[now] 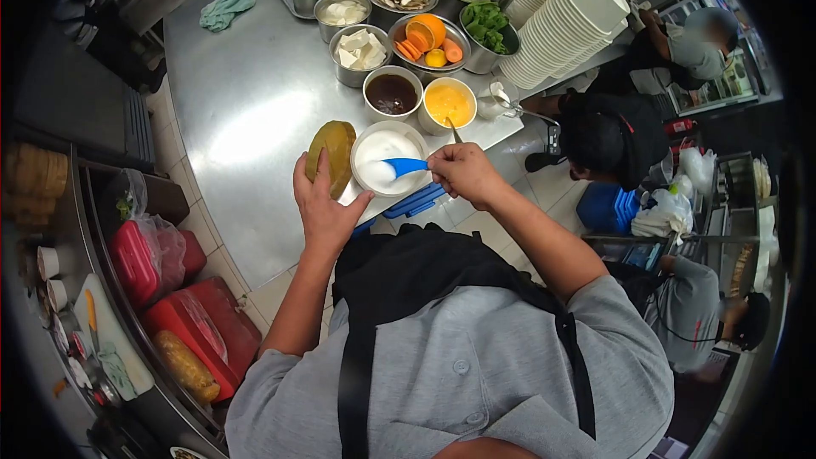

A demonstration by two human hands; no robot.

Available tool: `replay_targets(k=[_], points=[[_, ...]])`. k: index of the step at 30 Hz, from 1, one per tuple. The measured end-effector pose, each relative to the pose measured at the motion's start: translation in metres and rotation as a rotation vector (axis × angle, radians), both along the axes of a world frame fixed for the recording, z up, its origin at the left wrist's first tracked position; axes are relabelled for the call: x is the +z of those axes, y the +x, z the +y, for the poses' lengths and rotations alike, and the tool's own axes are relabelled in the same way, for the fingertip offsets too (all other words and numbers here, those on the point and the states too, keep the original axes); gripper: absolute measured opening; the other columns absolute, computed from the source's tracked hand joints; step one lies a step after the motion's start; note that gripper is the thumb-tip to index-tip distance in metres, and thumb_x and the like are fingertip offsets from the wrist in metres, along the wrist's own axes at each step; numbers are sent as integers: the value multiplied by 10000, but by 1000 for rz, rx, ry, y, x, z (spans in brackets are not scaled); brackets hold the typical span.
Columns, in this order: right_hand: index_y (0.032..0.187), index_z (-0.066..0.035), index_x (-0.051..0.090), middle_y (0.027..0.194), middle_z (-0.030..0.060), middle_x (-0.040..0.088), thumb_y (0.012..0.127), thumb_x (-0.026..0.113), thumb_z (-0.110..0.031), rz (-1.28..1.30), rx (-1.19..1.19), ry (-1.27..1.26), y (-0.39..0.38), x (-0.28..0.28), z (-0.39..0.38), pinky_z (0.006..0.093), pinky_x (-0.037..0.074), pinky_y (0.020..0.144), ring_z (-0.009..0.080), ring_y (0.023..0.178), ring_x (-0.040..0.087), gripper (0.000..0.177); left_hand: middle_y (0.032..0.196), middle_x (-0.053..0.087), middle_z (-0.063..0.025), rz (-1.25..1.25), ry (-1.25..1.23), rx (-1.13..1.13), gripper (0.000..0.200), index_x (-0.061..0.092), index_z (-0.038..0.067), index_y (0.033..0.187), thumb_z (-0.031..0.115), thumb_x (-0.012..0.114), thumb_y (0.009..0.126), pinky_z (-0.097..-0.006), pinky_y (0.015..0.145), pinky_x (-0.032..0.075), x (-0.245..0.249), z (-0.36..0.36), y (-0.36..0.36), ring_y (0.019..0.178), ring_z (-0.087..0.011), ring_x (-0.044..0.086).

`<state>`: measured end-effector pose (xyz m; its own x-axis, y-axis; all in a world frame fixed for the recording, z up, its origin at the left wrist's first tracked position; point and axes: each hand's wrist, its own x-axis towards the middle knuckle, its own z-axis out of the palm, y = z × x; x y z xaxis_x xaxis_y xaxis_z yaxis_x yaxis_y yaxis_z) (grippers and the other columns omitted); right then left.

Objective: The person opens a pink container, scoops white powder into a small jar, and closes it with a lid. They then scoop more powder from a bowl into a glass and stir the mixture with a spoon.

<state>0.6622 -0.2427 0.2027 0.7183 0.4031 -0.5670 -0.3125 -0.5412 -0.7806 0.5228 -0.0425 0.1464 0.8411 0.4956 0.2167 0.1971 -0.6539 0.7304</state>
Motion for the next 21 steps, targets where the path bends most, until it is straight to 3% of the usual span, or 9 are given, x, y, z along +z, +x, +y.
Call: replay_targets(k=[4, 8, 10, 21], points=[[922, 10, 643, 698, 30, 594, 878, 597, -122, 112, -80, 99, 5, -5, -21, 240, 426, 482, 95, 527, 511, 146, 1437, 279, -275, -20, -91, -22, 963, 402, 2, 1407, 255, 872, 606, -451, 1092, 313, 5, 2, 0, 1315, -425, 336], [944, 7, 630, 710, 28, 585, 883, 603, -108, 240, -149, 211, 5, -9, -31, 240, 405, 473, 97, 535, 495, 133, 1429, 283, -274, -30, -64, -35, 963, 401, 6, 1410, 247, 873, 606, -443, 1085, 329, 7, 3, -1, 1306, -426, 349], [945, 2, 628, 716, 27, 581, 883, 609, -106, 275, -190, 266, 0, -9, -33, 239, 399, 473, 96, 542, 491, 127, 1379, 336, -224, -21, -45, -23, 973, 376, 31, 1435, 203, 865, 611, -414, 1052, 388, 5, 2, -1, 1257, -370, 421], [950, 3, 605, 720, 28, 578, 897, 584, -42, 400, -289, 451, 17, 17, -65, 201, 343, 447, 64, 517, 446, 73, 1401, 309, -255, -59, -93, -44, 987, 377, 34, 1437, 221, 871, 604, -424, 1068, 357, 2, 5, -1, 1280, -403, 391]])
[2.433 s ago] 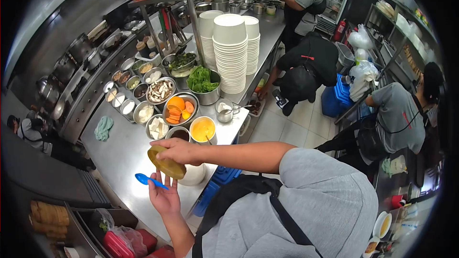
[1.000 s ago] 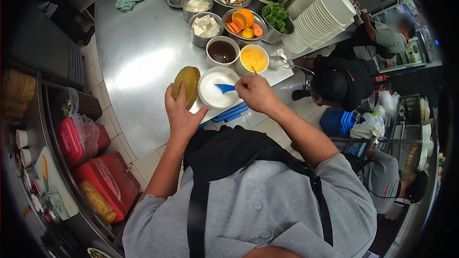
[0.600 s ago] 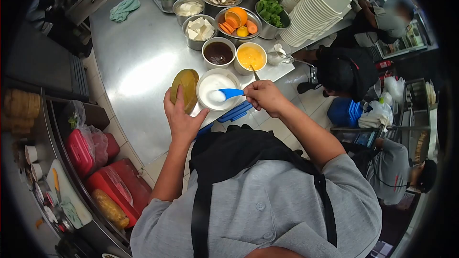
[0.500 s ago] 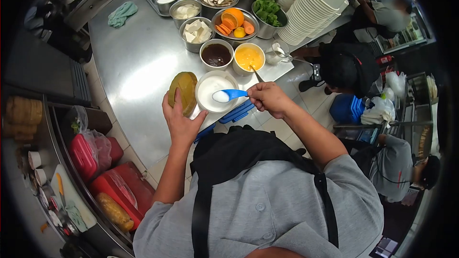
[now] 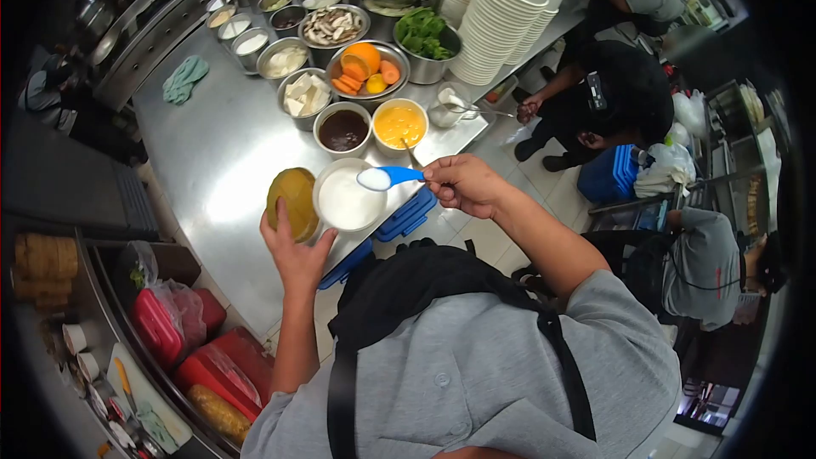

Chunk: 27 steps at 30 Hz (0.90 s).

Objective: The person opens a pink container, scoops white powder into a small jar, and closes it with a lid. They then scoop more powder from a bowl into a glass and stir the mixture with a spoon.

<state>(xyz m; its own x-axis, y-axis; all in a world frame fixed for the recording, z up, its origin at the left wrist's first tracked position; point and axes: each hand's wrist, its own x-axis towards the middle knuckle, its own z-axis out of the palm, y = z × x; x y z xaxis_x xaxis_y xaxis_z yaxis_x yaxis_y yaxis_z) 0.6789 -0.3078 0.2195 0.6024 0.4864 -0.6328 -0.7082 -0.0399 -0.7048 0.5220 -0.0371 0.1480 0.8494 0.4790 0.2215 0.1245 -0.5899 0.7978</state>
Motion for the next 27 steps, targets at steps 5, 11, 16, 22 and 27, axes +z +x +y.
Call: replay_targets(k=[5, 11, 16, 22, 27], points=[[950, 5, 591, 716, 21, 563, 883, 578, -34, -115, -128, 11, 38, 31, -48, 205, 301, 435, 61, 501, 411, 78, 1394, 316, -248, 33, -16, 28, 984, 384, 50, 1439, 200, 874, 600, -415, 1069, 362, 0, 2, -5, 1277, -390, 402], [799, -23, 596, 643, -1, 520, 856, 612, -71, -360, -245, -220, 107, 54, -89, 210, 304, 413, 54, 516, 429, 76, 1391, 325, -245, 20, -30, 34, 985, 387, 45, 1437, 196, 878, 596, -413, 1060, 374, -6, 6, -7, 1270, -385, 412], [812, 4, 679, 674, 114, 652, 824, 627, -141, -811, -67, -842, 164, 3, -87, 333, 503, 575, 212, 608, 616, 154, 1391, 327, -241, 30, -2, 23, 991, 392, 44, 1433, 206, 887, 590, -413, 1057, 375, -2, 0, -6, 1265, -384, 416], [884, -24, 680, 866, 195, 677, 830, 536, -128, -1460, 283, -1204, 146, -7, -61, 450, 531, 726, 376, 827, 656, 186, 1388, 332, -235, 39, 18, 69, 995, 389, 42, 1432, 211, 891, 590, -415, 1059, 370, -4, -3, -14, 1258, -383, 419], [850, -31, 653, 839, 180, 671, 813, 537, -109, -1640, 294, -1167, 136, -1, -62, 454, 530, 711, 368, 823, 661, 144, 1385, 336, -232, 46, -2, 81, 1001, 383, 41, 1434, 220, 890, 589, -416, 1062, 368, -7, -4, -18, 1261, -383, 415]])
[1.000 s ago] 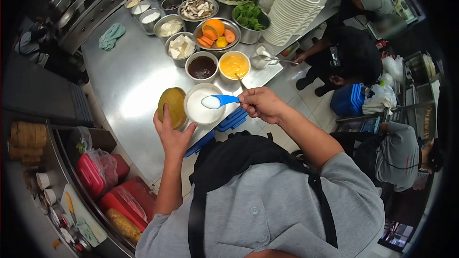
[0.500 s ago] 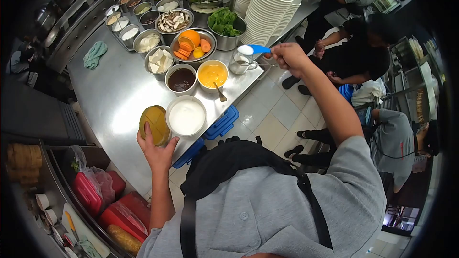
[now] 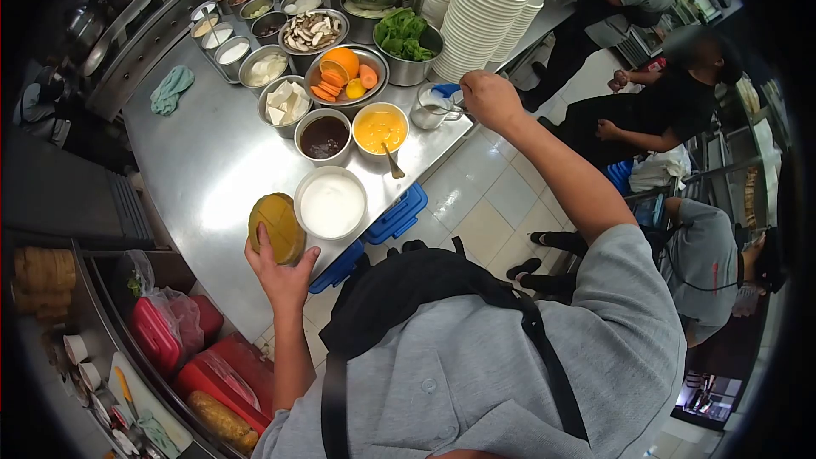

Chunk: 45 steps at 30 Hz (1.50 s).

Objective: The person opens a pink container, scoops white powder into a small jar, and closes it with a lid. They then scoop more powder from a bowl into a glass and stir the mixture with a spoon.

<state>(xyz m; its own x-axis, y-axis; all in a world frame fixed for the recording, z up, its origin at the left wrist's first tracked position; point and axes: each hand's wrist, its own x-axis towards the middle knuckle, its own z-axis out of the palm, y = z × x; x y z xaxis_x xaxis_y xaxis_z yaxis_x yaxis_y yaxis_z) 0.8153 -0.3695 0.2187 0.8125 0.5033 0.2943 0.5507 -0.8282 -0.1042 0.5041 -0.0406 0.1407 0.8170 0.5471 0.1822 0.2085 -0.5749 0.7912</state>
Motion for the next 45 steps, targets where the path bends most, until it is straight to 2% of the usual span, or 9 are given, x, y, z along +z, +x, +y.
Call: replay_targets(k=[6, 9, 12, 18, 25, 30, 36, 42, 45], points=[[847, -3, 656, 785, 166, 668, 831, 564, -129, -76, -143, 153, 10, -2, -23, 420, 520, 629, 327, 690, 657, 157, 1381, 341, -230, 40, -13, 23, 1013, 385, 36, 1432, 228, 893, 577, -414, 1064, 367, 6, -4, 6, 1258, -384, 419], [822, 16, 671, 706, 46, 624, 831, 615, -96, 879, -460, 998, 12, 9, -49, 238, 403, 502, 110, 558, 518, 125, 1370, 357, -225, 12, -10, 27, 975, 390, 38, 1432, 227, 876, 608, -408, 1062, 365, 6, -1, 3, 1249, -384, 430], [818, -5, 677, 697, 32, 613, 842, 624, -110, 1043, -275, 1116, -28, 39, -18, 233, 394, 489, 105, 543, 515, 120, 1349, 387, -199, -35, 3, 87, 797, 405, 27, 1424, 212, 791, 752, -386, 1052, 369, -3, 14, -1, 1234, -342, 453], [944, -46, 664, 744, 53, 606, 857, 632, -120, 37, 487, 377, -134, 8, 108, 380, 493, 599, 248, 639, 585, 119, 1290, 444, -147, -289, -352, 105, 462, 489, -2, 1364, 170, 582, 945, -344, 1035, 372, 2, 38, 11, 1209, -253, 472], [1042, -49, 626, 1021, 122, 577, 750, 723, -156, 219, 561, 115, -151, -7, 130, 406, 487, 796, 323, 949, 584, 325, 1279, 509, -194, -357, 284, -275, 468, 605, 17, 1249, 191, 692, 824, -422, 1052, 364, 49, 15, 29, 1223, -355, 484], [1275, -69, 510, 1232, 190, 494, 666, 784, -150, 201, 400, 246, -133, 44, 110, 422, 454, 935, 366, 1141, 512, 673, 1225, 551, -164, -227, 414, -769, 175, 672, 54, 752, 156, 754, 637, -553, 1068, 312, 56, -21, 39, 1211, -378, 498], [1464, -165, 349, 1482, 221, 305, 661, 786, -428, 350, 756, 60, -141, 5, 137, 529, 272, 1113, 460, 1364, 289, 951, 1109, 578, -141, -383, 269, -504, 196, 513, 68, 609, 97, 708, 607, -592, 1054, 309, 47, -2, 21, 1232, -373, 475], [1471, -283, 350, 1491, 193, 318, 683, 667, -639, 190, 827, -144, -146, -22, 184, 536, 301, 1040, 430, 1339, 316, 921, 1135, 522, -163, -20, 9, -342, 602, 484, 50, 1144, 184, 796, 647, -433, 993, 401, -23, 35, 22, 1164, -372, 483], [1469, -234, 357, 1484, 215, 316, 692, 628, -651, 172, 701, -119, -172, -29, 196, 512, 340, 984, 428, 1300, 351, 922, 1418, 379, -255, 65, -33, -469, 1082, 272, -23, 1433, 287, 864, 583, -426, 1087, 353, -42, 20, 35, 1309, -405, 396]])
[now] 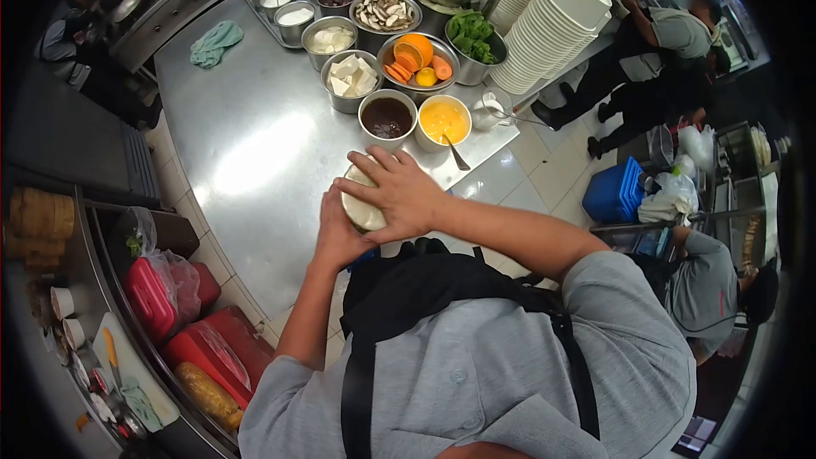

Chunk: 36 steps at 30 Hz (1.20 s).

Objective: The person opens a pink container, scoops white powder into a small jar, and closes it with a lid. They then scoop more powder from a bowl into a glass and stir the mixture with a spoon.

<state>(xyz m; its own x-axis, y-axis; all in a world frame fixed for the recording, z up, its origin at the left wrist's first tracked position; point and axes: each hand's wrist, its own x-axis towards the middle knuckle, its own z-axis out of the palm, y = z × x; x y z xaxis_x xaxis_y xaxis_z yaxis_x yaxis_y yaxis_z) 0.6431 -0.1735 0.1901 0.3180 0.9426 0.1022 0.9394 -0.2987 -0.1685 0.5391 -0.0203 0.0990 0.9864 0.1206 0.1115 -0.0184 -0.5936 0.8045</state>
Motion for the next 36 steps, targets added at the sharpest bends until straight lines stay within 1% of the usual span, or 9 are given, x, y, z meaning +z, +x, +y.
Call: replay_targets(k=[5, 11, 14, 19, 22, 25, 27, 29, 36], points=[[1458, -165, 367, 1468, 272, 307, 643, 660, -629, 48, -310, -42, -36, 8, 18, 531, 357, 958, 459, 1274, 364, 983, 1430, 373, -235, -29, -382, 38, 1131, 242, -18, 1449, 331, 882, 584, -435, 1124, 315, -19, 9, 2, 1378, -359, 318], [1446, -56, 323, 1411, 276, 325, 612, 734, -558, 230, 75, 99, -13, 1, 8, 486, 334, 1026, 439, 1280, 368, 1057, 1374, 434, -197, 3, -535, -45, 1247, 177, 7, 1458, 293, 937, 512, -412, 1057, 403, -31, 9, -7, 1281, -318, 457], [1434, 64, 259, 1420, 316, 299, 706, 738, -492, 188, -679, 207, -68, -3, 32, 515, 310, 1068, 498, 1235, 389, 1033, 1353, 461, -167, -72, -511, 101, 1165, 224, 11, 1430, 218, 936, 531, -394, 1007, 449, -41, -1, -4, 1234, -287, 501], [1453, 24, 217, 1412, 304, 331, 721, 754, -448, 776, -538, -43, -72, 60, -2, 455, 390, 1021, 433, 1241, 434, 1024, 1349, 476, -149, 5, -509, 198, 1083, 288, 16, 1383, 155, 935, 526, -384, 992, 462, -16, 19, -9, 1211, -259, 522], [1419, -50, 349, 1404, 286, 356, 623, 773, -479, 107, 34, 258, -28, 30, 0, 465, 414, 985, 408, 1232, 453, 999, 1370, 463, -147, 16, -470, 43, 1039, 300, 27, 1392, 174, 917, 569, -380, 1006, 449, -16, 28, -28, 1219, -253, 513], [1394, -43, 381, 1394, 286, 363, 590, 762, -498, 159, 61, 282, -19, -7, 10, 484, 406, 981, 410, 1211, 449, 999, 1368, 466, -151, -138, -432, 126, 1018, 292, 29, 1411, 185, 895, 606, -382, 1018, 435, -31, 3, -34, 1234, -258, 501], [1393, 6, 366, 1406, 298, 341, 582, 746, -516, 181, -39, 210, -43, -10, 17, 485, 402, 985, 427, 1217, 411, 1036, 1376, 460, -146, -133, -479, 181, 996, 278, 25, 1427, 194, 868, 643, -387, 1043, 407, -52, -12, -30, 1256, -250, 481], [1389, 71, 329, 1408, 319, 319, 606, 745, -518, 245, -565, 283, -70, -9, 25, 488, 404, 979, 425, 1227, 375, 1064, 1412, 419, -169, -138, -49, 264, 982, 263, 21, 1433, 203, 849, 667, -402, 1078, 365, -63, -23, -25, 1280, -273, 455], [1460, 93, 144, 1455, 426, 160, 705, 743, -476, 666, -556, 331, -96, -4, -25, 467, 282, 1129, 509, 1383, 204, 1120, 1454, 353, -208, -110, -303, 104, 985, 259, 16, 1448, 230, 838, 682, -419, 1100, 329, 6, -33, -37, 1318, -316, 408]])
